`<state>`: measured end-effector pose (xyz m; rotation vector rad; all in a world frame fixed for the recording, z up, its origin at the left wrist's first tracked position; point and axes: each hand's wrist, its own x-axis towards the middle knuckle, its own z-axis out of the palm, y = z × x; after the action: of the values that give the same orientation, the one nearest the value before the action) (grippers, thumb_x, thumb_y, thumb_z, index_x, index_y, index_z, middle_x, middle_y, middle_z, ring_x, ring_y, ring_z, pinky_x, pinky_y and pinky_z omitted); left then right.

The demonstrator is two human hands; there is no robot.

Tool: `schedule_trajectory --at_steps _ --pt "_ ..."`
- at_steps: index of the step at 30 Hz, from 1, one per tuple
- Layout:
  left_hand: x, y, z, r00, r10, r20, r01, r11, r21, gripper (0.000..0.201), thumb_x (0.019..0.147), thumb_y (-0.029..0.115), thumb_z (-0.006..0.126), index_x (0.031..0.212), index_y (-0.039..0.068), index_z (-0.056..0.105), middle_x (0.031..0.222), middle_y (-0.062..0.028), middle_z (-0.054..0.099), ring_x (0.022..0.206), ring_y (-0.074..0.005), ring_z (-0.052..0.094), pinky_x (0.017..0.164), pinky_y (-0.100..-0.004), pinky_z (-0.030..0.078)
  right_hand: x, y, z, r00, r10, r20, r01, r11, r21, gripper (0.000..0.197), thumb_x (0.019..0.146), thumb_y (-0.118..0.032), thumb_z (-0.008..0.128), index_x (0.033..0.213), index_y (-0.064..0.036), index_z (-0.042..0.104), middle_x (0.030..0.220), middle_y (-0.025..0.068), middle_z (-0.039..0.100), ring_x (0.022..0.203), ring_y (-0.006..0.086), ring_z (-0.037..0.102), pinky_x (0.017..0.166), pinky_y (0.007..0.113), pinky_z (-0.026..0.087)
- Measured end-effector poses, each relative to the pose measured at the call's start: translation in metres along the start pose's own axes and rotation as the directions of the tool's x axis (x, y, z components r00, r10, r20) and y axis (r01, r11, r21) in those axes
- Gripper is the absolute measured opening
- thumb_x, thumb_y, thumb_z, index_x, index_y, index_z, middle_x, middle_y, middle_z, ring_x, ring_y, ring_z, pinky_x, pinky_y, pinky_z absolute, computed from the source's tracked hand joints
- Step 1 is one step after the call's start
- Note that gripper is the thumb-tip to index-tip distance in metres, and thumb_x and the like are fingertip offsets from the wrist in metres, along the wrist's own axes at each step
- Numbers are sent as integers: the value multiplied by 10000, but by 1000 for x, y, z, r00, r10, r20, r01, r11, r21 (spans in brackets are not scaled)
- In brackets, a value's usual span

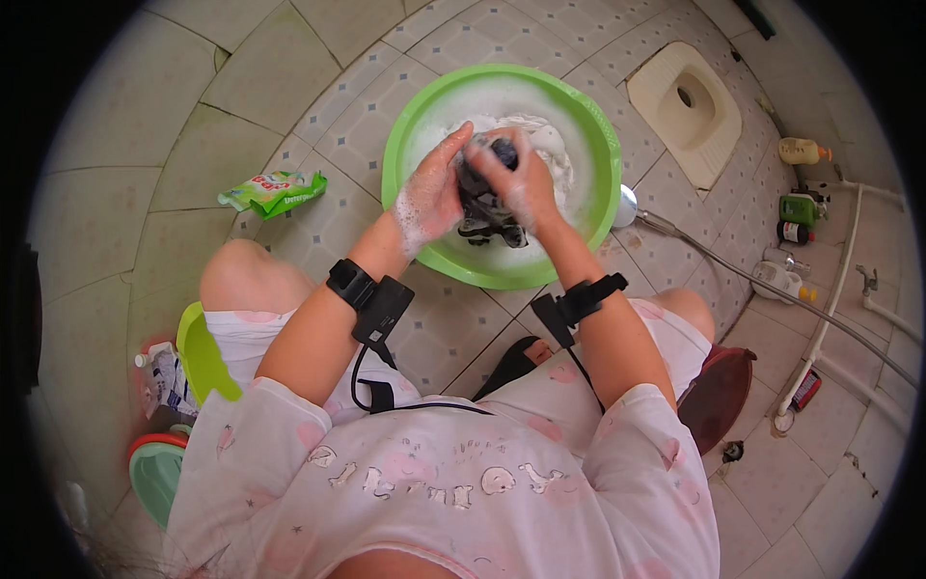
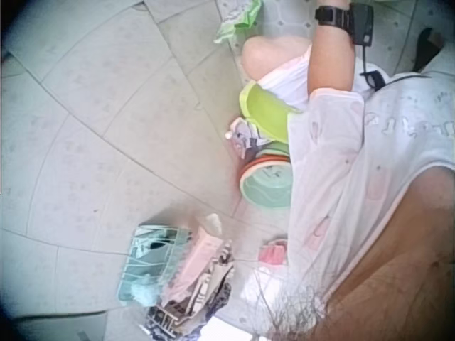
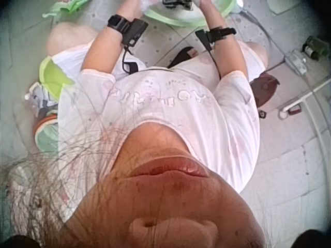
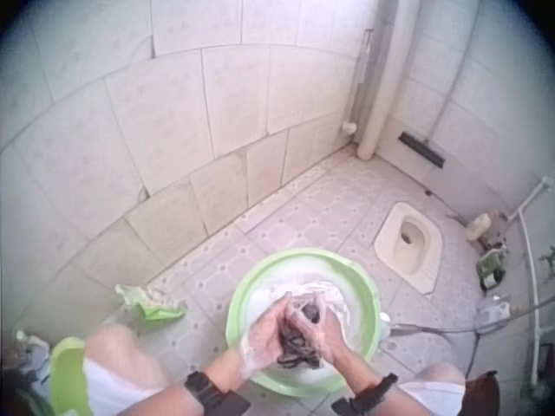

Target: Hand-washing a white and a black garment in a green basin with soapy water on the floor.

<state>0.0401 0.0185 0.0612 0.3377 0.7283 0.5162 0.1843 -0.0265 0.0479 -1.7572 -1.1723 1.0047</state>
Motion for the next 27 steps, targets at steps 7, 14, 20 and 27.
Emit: schedule_trajectory --at_steps 7,14,20,27 --pt "16 -25 -24 988 149 -42 -154 958 -240 396 968 377 543 1251 100 546 1126 -62 608 1038 -189 600 910 -347 513 -29 -32 42 884 -420 -207 334 876 -348 185 853 -245 656 953 -97 609 981 112 652 808 367 632 694 424 500" --pt "-2 -19 2 975 190 -118 -190 982 10 599 918 474 604 1346 70 488 1165 -69 571 1020 -181 564 895 -341 489 -23 -28 39 912 -348 -217 297 925 -238 212 930 -259 558 922 -55 615 744 204 637 679 448 596 603 458 474" --pt "16 -17 -17 960 255 -118 -174 868 465 473 946 407 537 1194 8 586 1083 -69 625 960 -172 589 879 -315 476 -7 -30 12 988 -151 22 153 983 -101 310 949 -329 537 881 -60 676 724 158 644 672 296 621 657 371 474" --pt "26 5 -29 991 136 5 -129 925 356 441 936 366 547 1203 25 631 1135 -69 634 1015 -169 591 931 -282 436 16 4 -57 980 81 -180 6 899 437 198 912 -283 667 946 -88 662 851 -30 639 763 66 556 725 240 441"
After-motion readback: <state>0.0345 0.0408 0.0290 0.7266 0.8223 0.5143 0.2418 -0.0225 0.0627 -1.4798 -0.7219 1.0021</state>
